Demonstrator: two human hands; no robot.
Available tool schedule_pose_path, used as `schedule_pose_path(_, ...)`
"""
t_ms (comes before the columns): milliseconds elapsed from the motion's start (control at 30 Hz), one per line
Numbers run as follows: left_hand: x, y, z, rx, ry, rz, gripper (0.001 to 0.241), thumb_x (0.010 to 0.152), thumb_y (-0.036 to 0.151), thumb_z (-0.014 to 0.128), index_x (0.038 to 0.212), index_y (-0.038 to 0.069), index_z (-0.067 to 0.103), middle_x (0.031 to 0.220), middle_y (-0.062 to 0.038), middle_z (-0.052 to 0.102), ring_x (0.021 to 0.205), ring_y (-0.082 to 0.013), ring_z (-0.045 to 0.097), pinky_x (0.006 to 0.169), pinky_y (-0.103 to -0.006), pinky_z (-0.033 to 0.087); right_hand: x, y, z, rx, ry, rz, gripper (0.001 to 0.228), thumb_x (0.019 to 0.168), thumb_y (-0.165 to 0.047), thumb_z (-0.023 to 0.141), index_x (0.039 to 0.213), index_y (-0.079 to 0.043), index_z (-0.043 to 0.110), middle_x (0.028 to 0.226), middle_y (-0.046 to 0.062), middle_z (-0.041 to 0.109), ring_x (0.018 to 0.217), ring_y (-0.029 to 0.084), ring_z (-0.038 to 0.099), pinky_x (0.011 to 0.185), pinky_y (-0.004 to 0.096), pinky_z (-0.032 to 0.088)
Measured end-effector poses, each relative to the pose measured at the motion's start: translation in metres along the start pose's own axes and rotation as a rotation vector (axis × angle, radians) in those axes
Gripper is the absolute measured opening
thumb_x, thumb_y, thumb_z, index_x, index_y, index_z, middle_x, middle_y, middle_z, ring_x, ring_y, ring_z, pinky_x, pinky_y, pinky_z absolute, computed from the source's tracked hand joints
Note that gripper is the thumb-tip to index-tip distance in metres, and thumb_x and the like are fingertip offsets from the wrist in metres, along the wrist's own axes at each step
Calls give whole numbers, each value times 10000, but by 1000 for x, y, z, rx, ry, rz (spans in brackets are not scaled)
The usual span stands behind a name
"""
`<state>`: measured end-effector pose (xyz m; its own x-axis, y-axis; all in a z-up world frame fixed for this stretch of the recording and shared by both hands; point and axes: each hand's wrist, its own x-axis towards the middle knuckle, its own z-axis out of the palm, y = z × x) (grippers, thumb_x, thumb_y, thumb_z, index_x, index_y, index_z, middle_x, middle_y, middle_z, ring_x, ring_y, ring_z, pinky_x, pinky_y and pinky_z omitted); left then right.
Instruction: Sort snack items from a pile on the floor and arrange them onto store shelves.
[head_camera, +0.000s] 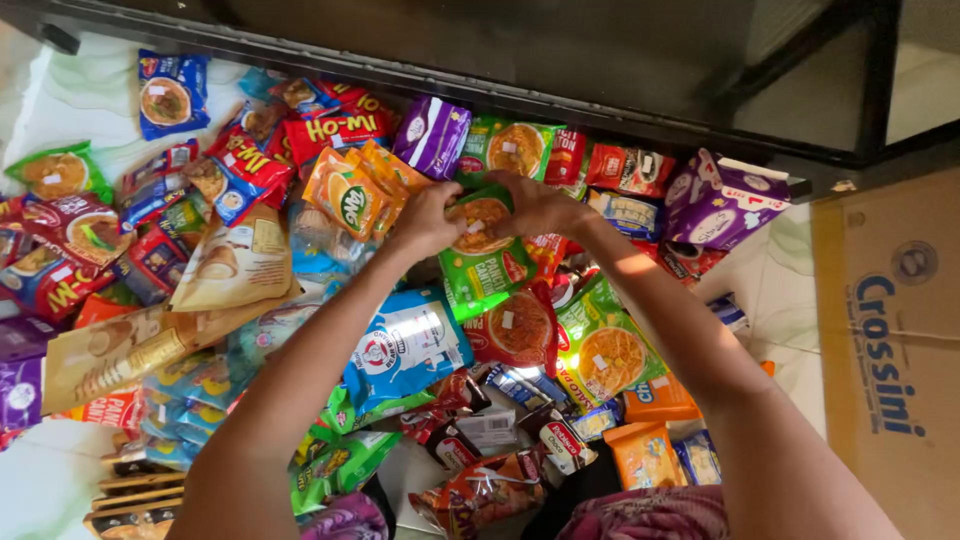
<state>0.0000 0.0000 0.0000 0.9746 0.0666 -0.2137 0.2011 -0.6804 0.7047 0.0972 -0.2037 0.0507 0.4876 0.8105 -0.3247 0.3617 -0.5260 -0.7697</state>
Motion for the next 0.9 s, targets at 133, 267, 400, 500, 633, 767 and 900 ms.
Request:
schedule_pose_path(133,1,1,-14,-427,-48,-51,697,757,114,848,1391,39,570,1187,-94,681,1058,-202,692,874,-344,601,-5,-6,7,508,110,406,726,805,-447,746,1426,-132,539,1300,112,673,1164,288,667,897,467,595)
schedule_pose_path(267,-6,20,-14,-718,-61,-92,614,789,184,816,1354,58,610,1138,-95,713,975,-166,692,845,-301,606,-8,39,15,549,232,232,505,876,-403,780,1221,-42,708,1137,160,752,1018,249,693,875,374,584)
schedule_pose_path(400,-24,47,-38,-539,-108,-380,371,931,359,757,1151,60,735,1019,-48,750,930,-135,678,819,-320,564,-18,61,18,831,442,72,381,938,-334,755,1019,26,662,900,126,674,759,197,653,688,368,620)
schedule_pose_path(500,-11,23,-9,-551,-163,-240,303,873,363,750,1084,146,742,926,-2,759,836,-133,654,729,-343,532,-47,33,5,407,384,-18,394,1034,-381,643,1005,11,674,849,116,659,740,206,649,656,338,586)
schedule_pose_path(633,-9,51,-16,-353,-288,-145,331,869,416,769,1059,145,744,879,-12,732,775,-143,628,683,-358,512,-58,0,-3,277,390,7,336,1009,-375,565,1059,-52,643,838,46,673,704,165,703,625,338,649)
schedule_pose_path(767,-1,51,-21,-296,-302,-80,376,890,445,766,1080,121,757,875,-39,714,763,-144,611,669,-351,483,-46,15,13,245,585,38,331,1060,-362,537,992,-50,626,776,76,652,667,186,680,625,364,631)
schedule_pose_path(900,-9,38,-34,-410,-262,-372,439,884,417,785,1138,80,662,966,-45,716,827,-149,703,691,-347,608,-41,45,33,687,754,172,326,1067,-320,567,891,-45,579,708,80,559,589,207,613,548,400,627)
